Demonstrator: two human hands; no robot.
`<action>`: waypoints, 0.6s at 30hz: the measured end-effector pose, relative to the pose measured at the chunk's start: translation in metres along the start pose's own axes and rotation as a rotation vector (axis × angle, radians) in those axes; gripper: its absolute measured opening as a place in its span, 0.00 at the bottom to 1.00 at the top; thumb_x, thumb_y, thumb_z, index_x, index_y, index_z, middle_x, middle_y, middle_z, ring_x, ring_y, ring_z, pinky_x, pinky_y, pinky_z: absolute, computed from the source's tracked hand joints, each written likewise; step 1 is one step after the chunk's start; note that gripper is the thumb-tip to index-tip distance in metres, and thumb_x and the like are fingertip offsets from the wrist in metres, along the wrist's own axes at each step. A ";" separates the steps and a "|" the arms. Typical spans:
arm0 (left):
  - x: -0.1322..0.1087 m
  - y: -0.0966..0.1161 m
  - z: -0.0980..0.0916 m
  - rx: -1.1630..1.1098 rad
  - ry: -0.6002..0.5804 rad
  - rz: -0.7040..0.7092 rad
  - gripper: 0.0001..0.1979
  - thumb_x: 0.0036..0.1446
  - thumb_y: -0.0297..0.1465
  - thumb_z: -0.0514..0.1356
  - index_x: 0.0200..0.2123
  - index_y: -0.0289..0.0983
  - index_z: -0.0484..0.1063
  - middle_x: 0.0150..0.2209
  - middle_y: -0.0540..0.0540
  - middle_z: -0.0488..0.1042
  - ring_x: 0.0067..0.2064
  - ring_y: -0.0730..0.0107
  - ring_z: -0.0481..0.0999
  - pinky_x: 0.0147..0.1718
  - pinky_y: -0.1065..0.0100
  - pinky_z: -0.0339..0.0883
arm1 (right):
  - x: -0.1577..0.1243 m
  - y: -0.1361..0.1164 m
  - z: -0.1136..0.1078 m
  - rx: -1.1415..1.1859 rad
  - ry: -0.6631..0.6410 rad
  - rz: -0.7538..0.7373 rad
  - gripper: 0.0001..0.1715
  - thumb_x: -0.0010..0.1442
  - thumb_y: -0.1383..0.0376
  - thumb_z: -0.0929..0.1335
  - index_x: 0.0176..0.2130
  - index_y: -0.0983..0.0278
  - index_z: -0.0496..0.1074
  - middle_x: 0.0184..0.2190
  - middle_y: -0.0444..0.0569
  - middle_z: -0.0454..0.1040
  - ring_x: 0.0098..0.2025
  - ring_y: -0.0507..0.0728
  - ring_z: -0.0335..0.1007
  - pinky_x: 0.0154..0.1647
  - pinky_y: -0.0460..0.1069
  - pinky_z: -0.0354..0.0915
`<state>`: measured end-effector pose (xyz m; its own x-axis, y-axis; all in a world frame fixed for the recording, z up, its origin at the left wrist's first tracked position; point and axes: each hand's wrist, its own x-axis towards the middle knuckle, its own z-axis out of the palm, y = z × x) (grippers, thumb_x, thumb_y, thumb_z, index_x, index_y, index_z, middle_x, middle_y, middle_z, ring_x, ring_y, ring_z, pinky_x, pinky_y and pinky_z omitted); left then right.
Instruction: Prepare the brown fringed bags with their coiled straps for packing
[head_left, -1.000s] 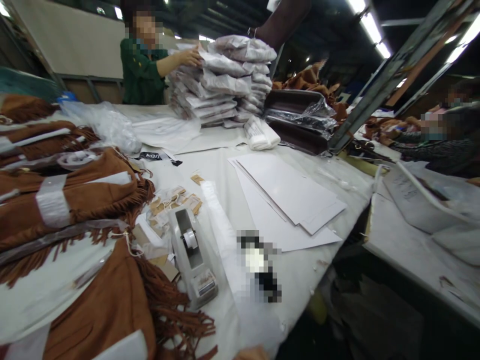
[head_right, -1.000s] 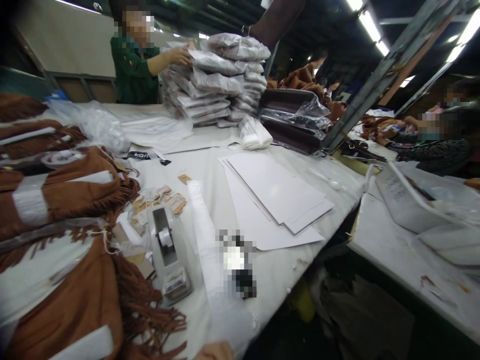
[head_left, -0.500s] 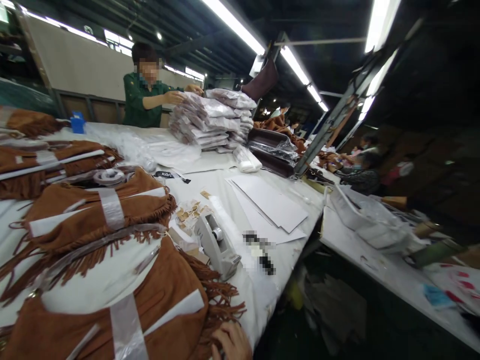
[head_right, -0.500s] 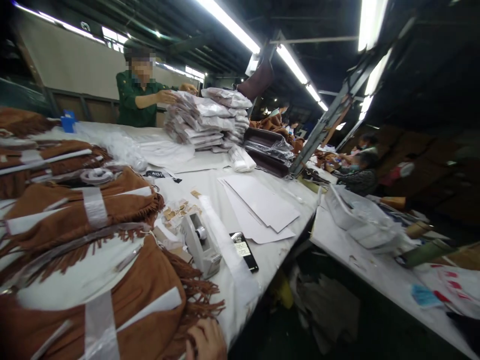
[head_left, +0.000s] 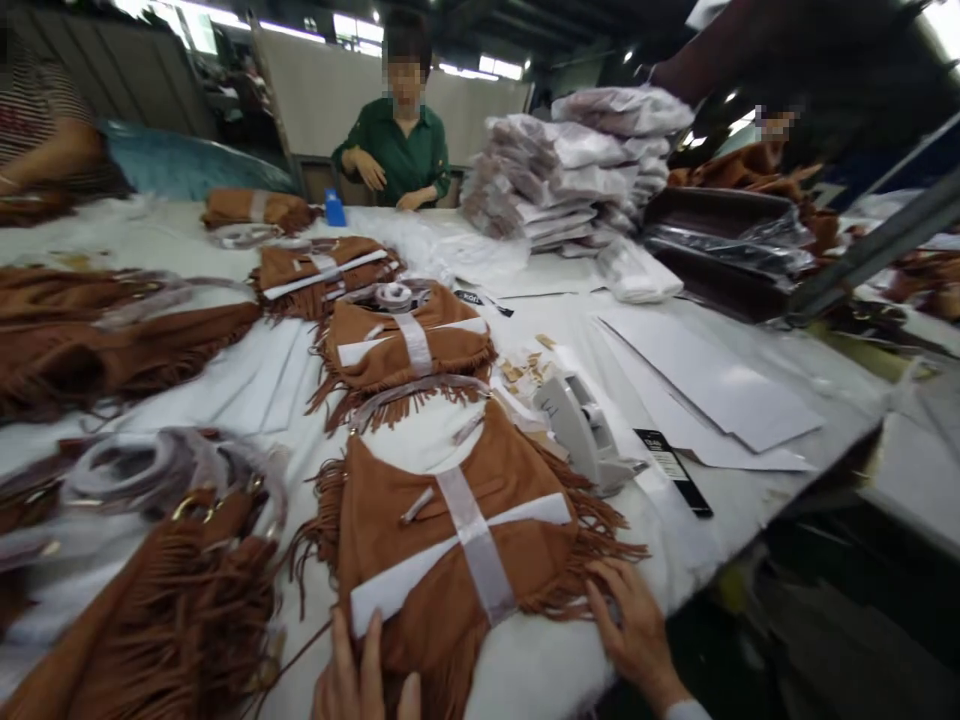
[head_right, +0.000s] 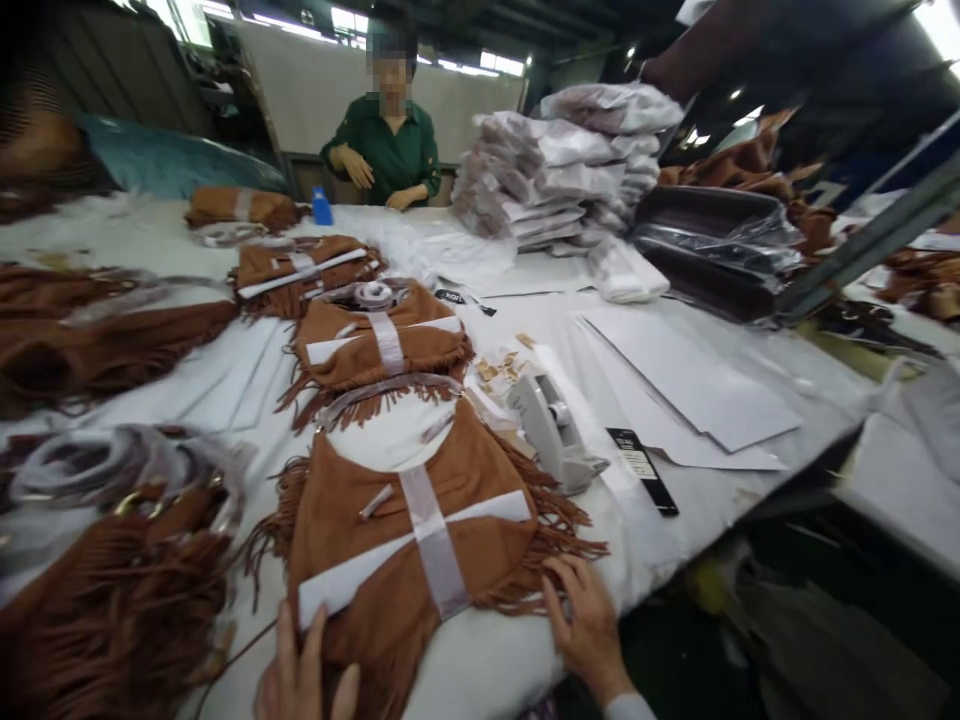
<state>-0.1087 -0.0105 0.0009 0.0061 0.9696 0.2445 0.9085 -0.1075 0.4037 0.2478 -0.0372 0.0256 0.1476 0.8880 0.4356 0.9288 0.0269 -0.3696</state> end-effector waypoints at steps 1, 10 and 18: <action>-0.001 -0.002 0.003 0.024 0.002 0.016 0.41 0.58 0.34 0.55 0.69 0.42 0.35 0.69 0.32 0.41 0.50 0.44 0.72 0.46 0.46 0.66 | 0.000 0.001 0.001 0.002 -0.004 -0.003 0.12 0.61 0.62 0.65 0.45 0.61 0.71 0.40 0.54 0.72 0.43 0.62 0.71 0.44 0.59 0.71; -0.001 0.009 -0.004 -0.011 0.083 0.004 0.40 0.57 0.38 0.57 0.69 0.43 0.41 0.69 0.35 0.43 0.52 0.44 0.69 0.48 0.48 0.65 | 0.002 -0.009 -0.004 -0.076 -0.019 -0.021 0.12 0.63 0.60 0.62 0.45 0.61 0.69 0.40 0.54 0.71 0.43 0.62 0.71 0.44 0.59 0.71; 0.000 0.010 0.000 -0.072 0.152 -0.014 0.34 0.59 0.38 0.56 0.67 0.44 0.51 0.67 0.36 0.50 0.52 0.48 0.71 0.48 0.51 0.66 | -0.002 -0.005 -0.005 -0.108 0.013 -0.081 0.12 0.65 0.60 0.61 0.46 0.60 0.68 0.41 0.53 0.71 0.43 0.62 0.71 0.44 0.61 0.72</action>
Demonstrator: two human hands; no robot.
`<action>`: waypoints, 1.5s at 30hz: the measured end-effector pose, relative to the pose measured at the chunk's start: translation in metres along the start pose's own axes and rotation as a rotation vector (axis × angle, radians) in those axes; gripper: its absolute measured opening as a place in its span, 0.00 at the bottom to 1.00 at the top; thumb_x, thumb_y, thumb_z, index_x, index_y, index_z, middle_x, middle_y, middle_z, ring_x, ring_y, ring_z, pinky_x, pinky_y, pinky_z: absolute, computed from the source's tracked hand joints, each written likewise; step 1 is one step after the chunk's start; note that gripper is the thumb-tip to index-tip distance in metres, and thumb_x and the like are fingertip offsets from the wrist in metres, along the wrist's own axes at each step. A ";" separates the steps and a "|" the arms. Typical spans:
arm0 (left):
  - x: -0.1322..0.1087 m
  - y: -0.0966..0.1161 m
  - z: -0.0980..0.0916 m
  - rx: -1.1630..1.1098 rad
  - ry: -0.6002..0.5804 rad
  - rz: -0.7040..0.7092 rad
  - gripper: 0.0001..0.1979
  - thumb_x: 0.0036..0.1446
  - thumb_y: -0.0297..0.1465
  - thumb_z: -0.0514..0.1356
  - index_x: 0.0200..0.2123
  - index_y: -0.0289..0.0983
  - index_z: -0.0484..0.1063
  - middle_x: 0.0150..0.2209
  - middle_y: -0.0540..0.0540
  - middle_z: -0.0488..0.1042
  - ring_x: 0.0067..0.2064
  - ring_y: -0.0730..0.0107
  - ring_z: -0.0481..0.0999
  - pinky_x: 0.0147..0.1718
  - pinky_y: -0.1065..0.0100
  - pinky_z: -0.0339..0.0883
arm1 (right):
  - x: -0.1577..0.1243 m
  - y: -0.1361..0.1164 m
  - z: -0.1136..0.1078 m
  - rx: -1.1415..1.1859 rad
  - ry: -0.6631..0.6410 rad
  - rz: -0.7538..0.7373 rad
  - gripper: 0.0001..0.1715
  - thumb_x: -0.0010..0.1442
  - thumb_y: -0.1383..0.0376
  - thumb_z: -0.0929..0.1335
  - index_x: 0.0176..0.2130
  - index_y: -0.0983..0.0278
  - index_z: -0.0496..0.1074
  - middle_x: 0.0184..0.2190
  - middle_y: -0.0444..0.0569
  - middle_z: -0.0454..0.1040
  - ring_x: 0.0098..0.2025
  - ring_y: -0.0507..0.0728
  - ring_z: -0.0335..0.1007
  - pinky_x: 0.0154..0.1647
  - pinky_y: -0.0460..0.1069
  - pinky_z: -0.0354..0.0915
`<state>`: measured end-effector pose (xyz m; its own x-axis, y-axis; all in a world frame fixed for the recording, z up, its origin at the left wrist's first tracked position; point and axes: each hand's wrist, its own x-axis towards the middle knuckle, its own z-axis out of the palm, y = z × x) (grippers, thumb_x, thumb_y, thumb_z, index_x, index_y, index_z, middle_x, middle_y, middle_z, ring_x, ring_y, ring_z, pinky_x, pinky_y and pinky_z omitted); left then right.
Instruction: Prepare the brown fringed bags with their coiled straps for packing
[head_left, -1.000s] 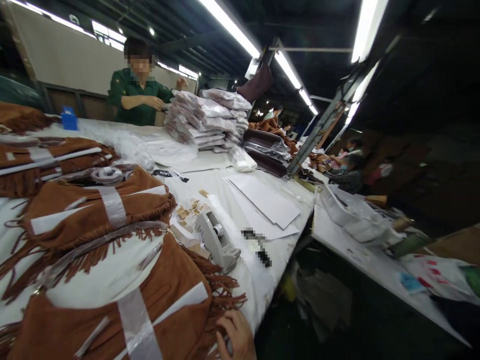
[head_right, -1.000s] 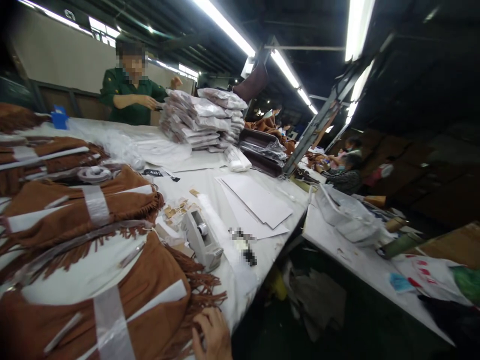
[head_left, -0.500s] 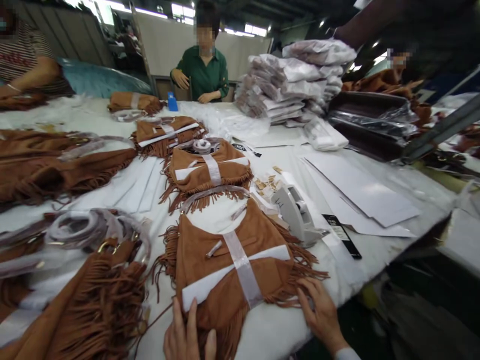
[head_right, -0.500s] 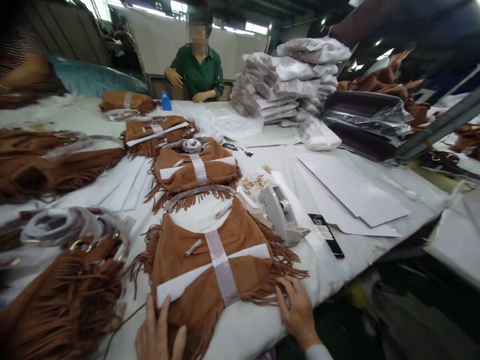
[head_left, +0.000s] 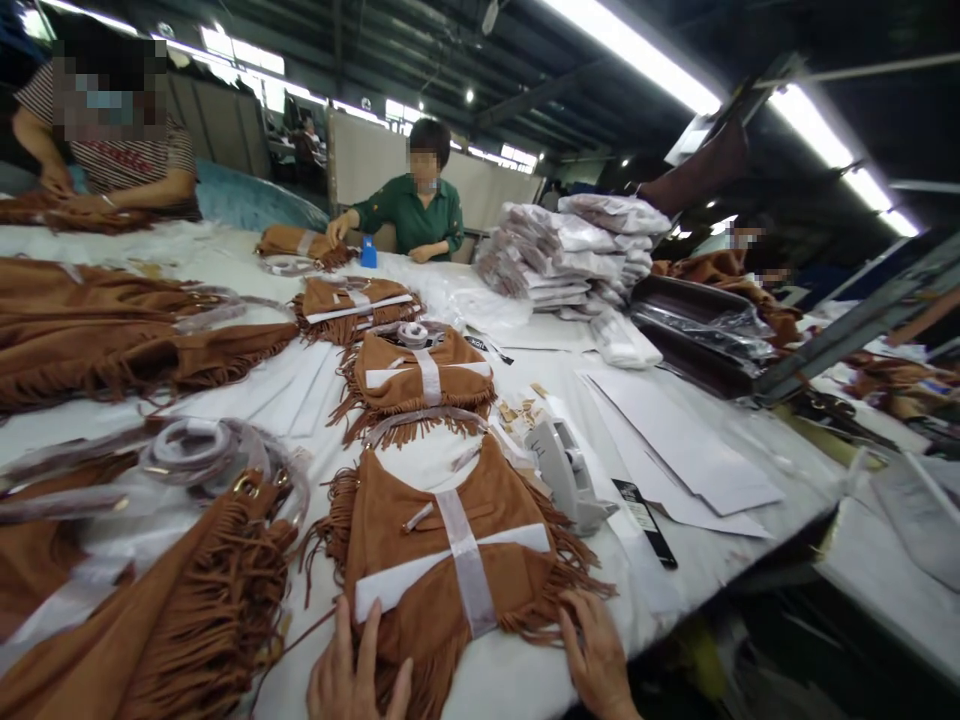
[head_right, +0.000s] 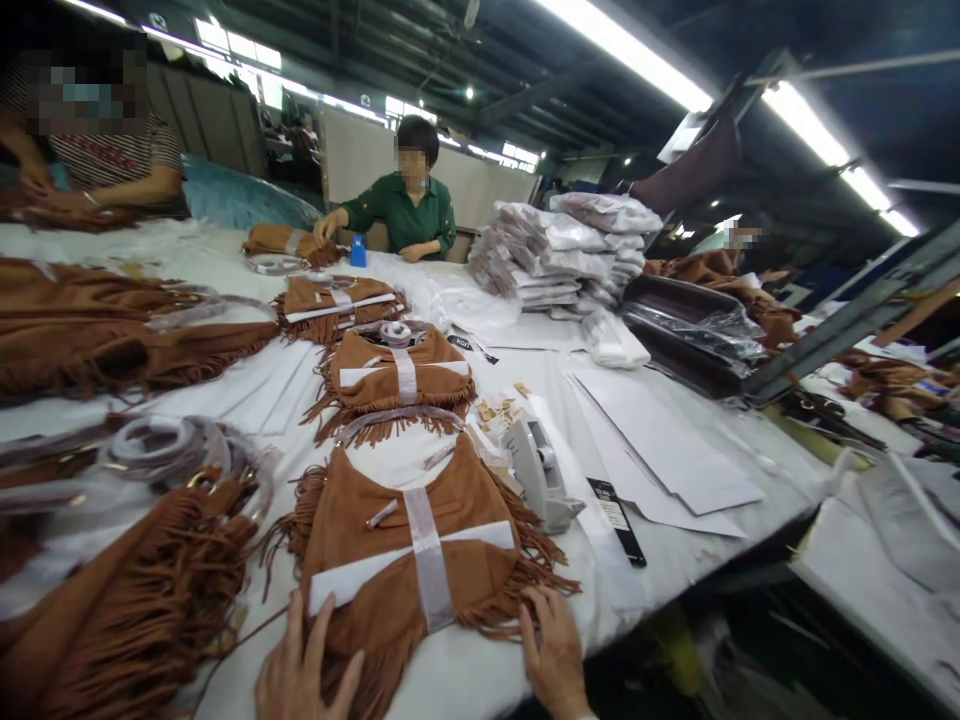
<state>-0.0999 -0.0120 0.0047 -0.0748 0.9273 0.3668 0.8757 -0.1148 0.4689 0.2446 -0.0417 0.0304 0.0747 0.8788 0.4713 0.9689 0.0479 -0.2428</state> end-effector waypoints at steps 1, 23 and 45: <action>0.000 0.000 0.000 -0.005 0.007 0.002 0.33 0.59 0.38 0.55 0.67 0.43 0.51 0.67 0.36 0.50 0.52 0.49 0.71 0.48 0.51 0.66 | -0.001 0.001 0.000 0.008 0.007 -0.007 0.12 0.65 0.60 0.61 0.46 0.60 0.68 0.40 0.53 0.71 0.43 0.62 0.72 0.44 0.61 0.72; -0.004 0.007 -0.028 0.030 0.051 -0.020 0.28 0.61 0.39 0.54 0.63 0.39 0.58 0.65 0.37 0.56 0.64 0.47 0.56 0.58 0.45 0.55 | -0.026 -0.002 -0.049 0.085 0.059 -0.045 0.13 0.66 0.58 0.62 0.45 0.61 0.70 0.37 0.53 0.75 0.41 0.62 0.73 0.43 0.59 0.71; 0.000 0.179 0.006 -1.011 -0.743 -0.322 0.11 0.52 0.36 0.63 0.36 0.36 0.77 0.28 0.45 0.76 0.31 0.64 0.75 0.33 0.67 0.68 | -0.020 0.014 -0.043 0.186 -0.106 0.205 0.16 0.65 0.57 0.62 0.46 0.62 0.72 0.35 0.51 0.73 0.39 0.60 0.71 0.42 0.54 0.68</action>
<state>0.0598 -0.0308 0.0840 0.3531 0.9004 -0.2540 0.0970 0.2348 0.9672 0.2666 -0.0791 0.0536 0.2302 0.9234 0.3070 0.8756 -0.0588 -0.4795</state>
